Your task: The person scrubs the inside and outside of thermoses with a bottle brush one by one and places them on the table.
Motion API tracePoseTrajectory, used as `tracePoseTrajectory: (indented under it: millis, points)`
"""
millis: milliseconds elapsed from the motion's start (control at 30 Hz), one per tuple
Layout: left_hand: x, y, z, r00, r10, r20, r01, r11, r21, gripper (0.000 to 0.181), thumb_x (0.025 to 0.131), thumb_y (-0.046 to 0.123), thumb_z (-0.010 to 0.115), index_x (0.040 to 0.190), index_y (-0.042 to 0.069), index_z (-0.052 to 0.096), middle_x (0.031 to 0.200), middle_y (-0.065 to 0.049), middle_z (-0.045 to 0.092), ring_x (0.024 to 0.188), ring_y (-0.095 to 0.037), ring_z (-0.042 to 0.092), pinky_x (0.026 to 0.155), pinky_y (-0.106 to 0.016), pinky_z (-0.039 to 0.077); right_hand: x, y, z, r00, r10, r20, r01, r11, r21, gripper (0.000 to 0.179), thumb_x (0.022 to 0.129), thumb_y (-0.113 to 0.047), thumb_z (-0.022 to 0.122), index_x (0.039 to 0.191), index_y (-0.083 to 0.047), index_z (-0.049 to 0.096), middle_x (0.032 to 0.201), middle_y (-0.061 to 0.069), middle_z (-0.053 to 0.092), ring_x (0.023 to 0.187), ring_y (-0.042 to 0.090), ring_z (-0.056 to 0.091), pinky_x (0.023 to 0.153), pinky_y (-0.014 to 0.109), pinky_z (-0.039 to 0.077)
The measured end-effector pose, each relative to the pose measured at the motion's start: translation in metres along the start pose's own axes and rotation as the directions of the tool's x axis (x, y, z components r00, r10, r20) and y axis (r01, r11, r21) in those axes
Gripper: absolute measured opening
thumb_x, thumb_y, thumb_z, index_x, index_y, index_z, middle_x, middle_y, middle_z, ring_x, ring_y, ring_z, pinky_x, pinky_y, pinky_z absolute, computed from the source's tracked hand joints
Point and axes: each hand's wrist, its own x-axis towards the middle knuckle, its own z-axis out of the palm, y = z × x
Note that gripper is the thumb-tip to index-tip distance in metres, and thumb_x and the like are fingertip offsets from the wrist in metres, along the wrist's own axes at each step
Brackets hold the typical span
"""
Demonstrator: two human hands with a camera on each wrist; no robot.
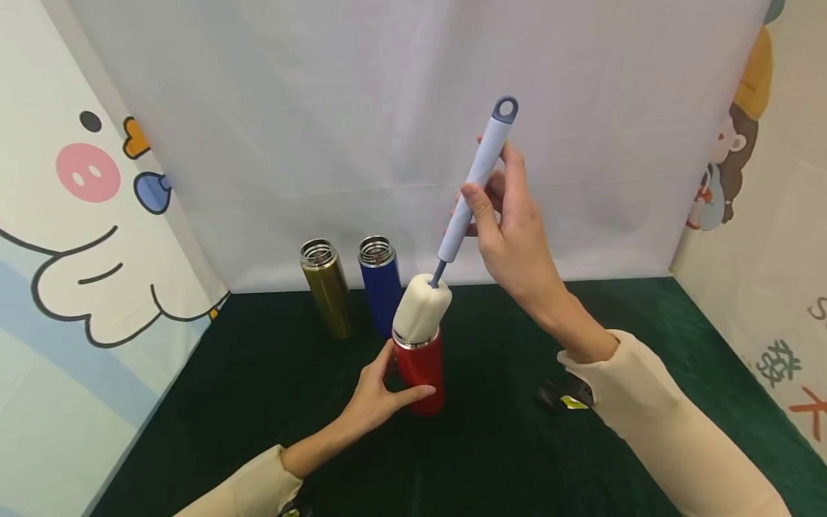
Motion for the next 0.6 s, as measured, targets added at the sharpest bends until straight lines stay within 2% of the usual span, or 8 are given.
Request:
tracePoseTrajectory:
  millis: [200, 333, 467, 600]
  points:
    - [0.0, -0.002, 0.001, 1.0, -0.008, 0.016, 0.008, 1.0, -0.004, 0.078, 0.088, 0.026, 0.082, 0.153, 0.028, 0.039, 0.149, 0.0, 0.057, 0.133, -0.02, 0.058, 0.113, -0.048, 0.047, 0.009, 0.005, 0.002, 0.999, 0.024, -0.037, -0.025, 0.999, -0.027, 0.052, 0.107, -0.007, 0.046, 0.156, -0.009, 0.029, 0.101, 0.006, 0.058, 0.086, 0.012, 0.067, 0.074, 0.022, 0.062]
    - [0.0, -0.003, 0.0, 1.0, -0.006, 0.021, 0.007, 1.0, -0.006, 0.077, 0.088, 0.027, 0.082, 0.153, 0.028, 0.039, 0.149, 0.001, 0.057, 0.132, -0.02, 0.059, 0.112, -0.048, 0.048, 0.006, 0.003, 0.006, 1.0, -0.002, -0.01, 0.0, 0.989, -0.147, 0.052, 0.105, -0.003, 0.049, 0.154, -0.007, 0.032, 0.103, 0.012, 0.061, 0.088, 0.012, 0.069, 0.075, 0.021, 0.061]
    - [0.001, -0.003, 0.0, 1.0, -0.009, 0.022, 0.009, 1.0, -0.008, 0.076, 0.088, 0.027, 0.081, 0.152, 0.028, 0.04, 0.148, 0.001, 0.057, 0.132, -0.02, 0.059, 0.112, -0.048, 0.048, 0.0, -0.002, 0.015, 0.995, -0.068, 0.078, 0.089, 0.946, -0.311, 0.053, 0.103, -0.001, 0.054, 0.152, -0.002, 0.035, 0.105, 0.021, 0.067, 0.095, 0.022, 0.073, 0.08, 0.026, 0.062]
    - [0.0, -0.004, -0.001, 0.999, -0.015, 0.029, 0.016, 1.0, -0.006, 0.074, 0.089, 0.027, 0.08, 0.151, 0.028, 0.04, 0.148, 0.0, 0.057, 0.133, -0.02, 0.058, 0.112, -0.048, 0.048, -0.006, -0.003, 0.024, 0.982, -0.117, 0.146, 0.165, 0.912, -0.377, 0.054, 0.1, 0.0, 0.058, 0.149, 0.003, 0.035, 0.106, 0.024, 0.069, 0.099, 0.033, 0.074, 0.079, 0.034, 0.063]
